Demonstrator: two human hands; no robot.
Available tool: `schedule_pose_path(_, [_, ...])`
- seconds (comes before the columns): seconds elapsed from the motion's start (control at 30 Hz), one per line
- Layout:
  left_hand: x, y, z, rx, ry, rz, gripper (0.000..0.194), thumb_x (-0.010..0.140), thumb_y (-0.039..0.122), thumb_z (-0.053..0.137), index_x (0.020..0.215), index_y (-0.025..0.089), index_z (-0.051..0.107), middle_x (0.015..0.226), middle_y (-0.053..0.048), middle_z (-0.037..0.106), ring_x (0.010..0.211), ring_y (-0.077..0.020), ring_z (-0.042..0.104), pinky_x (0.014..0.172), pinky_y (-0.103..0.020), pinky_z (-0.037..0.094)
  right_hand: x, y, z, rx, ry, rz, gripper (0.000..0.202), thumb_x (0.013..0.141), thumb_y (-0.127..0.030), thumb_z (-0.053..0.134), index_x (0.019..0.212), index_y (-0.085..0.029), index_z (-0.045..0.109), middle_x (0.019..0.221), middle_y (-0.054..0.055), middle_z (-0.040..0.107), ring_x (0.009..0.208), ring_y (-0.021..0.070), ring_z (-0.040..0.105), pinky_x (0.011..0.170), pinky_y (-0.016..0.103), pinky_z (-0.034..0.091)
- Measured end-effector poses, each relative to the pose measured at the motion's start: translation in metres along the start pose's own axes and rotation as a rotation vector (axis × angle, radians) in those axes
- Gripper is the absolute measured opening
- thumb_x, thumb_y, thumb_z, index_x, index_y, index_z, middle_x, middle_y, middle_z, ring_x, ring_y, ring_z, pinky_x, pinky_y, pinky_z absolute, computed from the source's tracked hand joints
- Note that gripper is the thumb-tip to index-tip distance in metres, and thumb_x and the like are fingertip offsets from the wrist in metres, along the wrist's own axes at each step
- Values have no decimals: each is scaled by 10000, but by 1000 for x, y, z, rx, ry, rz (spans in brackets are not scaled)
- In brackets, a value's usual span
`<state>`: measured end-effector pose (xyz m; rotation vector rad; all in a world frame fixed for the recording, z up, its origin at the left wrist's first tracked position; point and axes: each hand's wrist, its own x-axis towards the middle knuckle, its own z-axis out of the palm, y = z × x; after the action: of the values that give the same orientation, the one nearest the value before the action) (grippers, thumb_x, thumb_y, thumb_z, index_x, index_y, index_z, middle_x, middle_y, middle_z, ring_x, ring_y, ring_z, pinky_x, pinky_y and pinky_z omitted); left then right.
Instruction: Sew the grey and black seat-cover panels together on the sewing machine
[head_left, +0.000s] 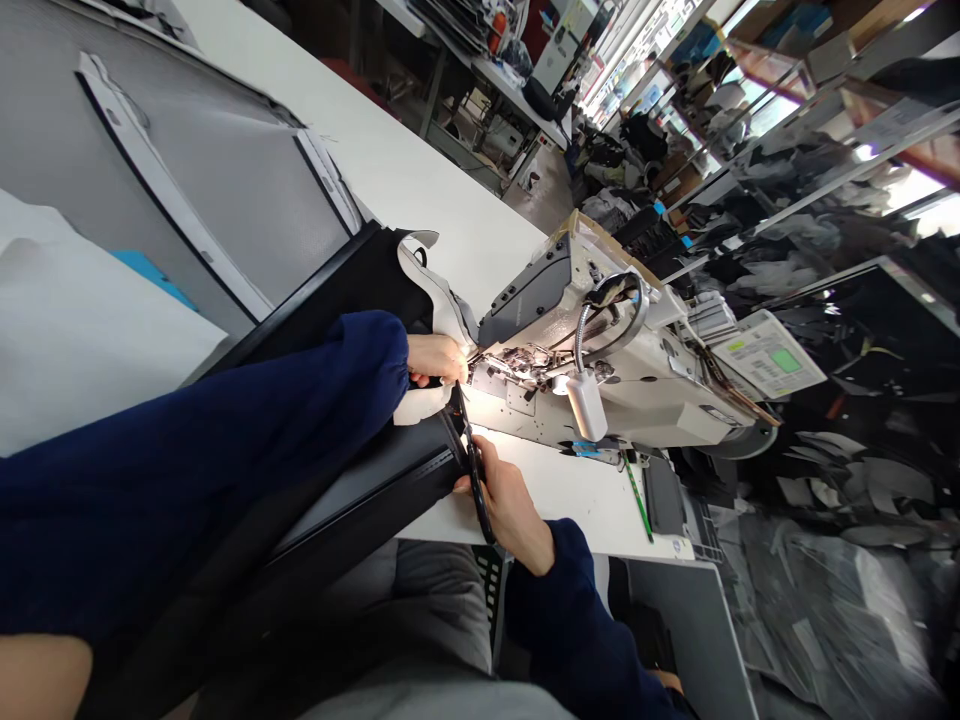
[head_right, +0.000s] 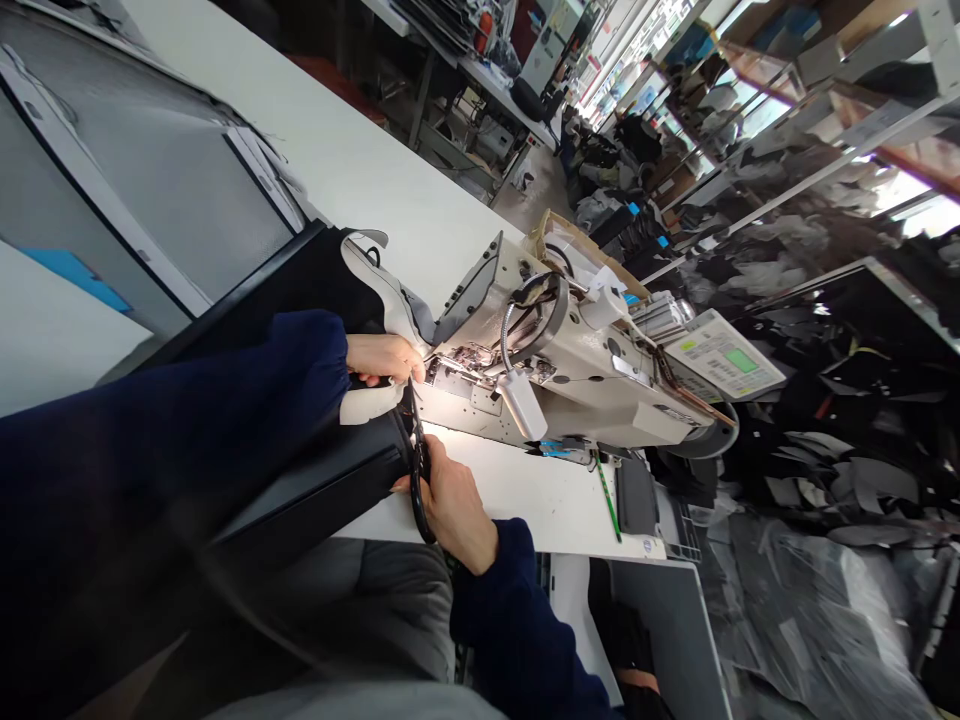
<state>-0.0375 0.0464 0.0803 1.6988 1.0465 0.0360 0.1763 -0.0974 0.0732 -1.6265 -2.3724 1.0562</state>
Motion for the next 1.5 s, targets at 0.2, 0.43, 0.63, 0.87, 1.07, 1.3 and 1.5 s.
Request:
schedule_pose_path(0.2, [0,0,1,3,-17,-10,419,703,154,486,1102,130,612,622,2,515,412,-87,438,376,-196,314,0,6,1,13,12,-28,361,933,-317,407,1270,-190,394,826,38,668,740,208,615,683,282,403])
schedule_pose_path(0.43, [5,-6,3,-11,-49,17,438,650,172,473,1074,146,582,730,-12,566,409,-69,399,362,-189,295,8,-3,-11,-190,-1,7,354,896,-270,490,1234,-181,431,881,56,659,778,212,618,657,259,361])
schedule_pose_path(0.63, [3,-5,3,5,-48,23,454,652,224,488,1093,157,570,648,7,517,416,-83,393,373,-200,287,7,2,-4,2,60,17,375,875,-192,474,1246,-181,421,843,33,688,795,203,642,701,260,408])
schedule_pose_path(0.87, [-1,-5,8,105,-40,62,404,672,278,460,1059,189,540,695,6,553,496,-128,489,434,-222,384,-74,70,-22,33,256,52,500,836,-238,478,1330,-207,401,1013,56,695,850,205,663,763,299,483])
schedule_pose_path(1.07, [8,-16,28,503,203,219,326,685,301,402,945,205,575,792,-16,674,819,-221,621,768,-292,474,-171,188,-61,-201,643,714,436,907,-385,407,1247,-127,497,917,125,706,816,251,673,694,317,489])
schedule_pose_path(1.3, [5,-10,42,710,298,164,398,748,341,385,1062,213,592,1096,-49,679,1029,-276,617,923,-394,461,-168,249,-131,-407,539,955,464,905,-408,457,1204,-64,544,970,239,662,931,303,647,745,362,437])
schedule_pose_path(1.5, [-27,10,49,893,363,162,404,891,280,279,1135,176,584,1268,-88,580,1111,-217,572,970,-355,449,-117,229,-128,-563,655,565,387,918,-352,415,1075,-62,618,1114,329,554,1028,389,579,788,487,436])
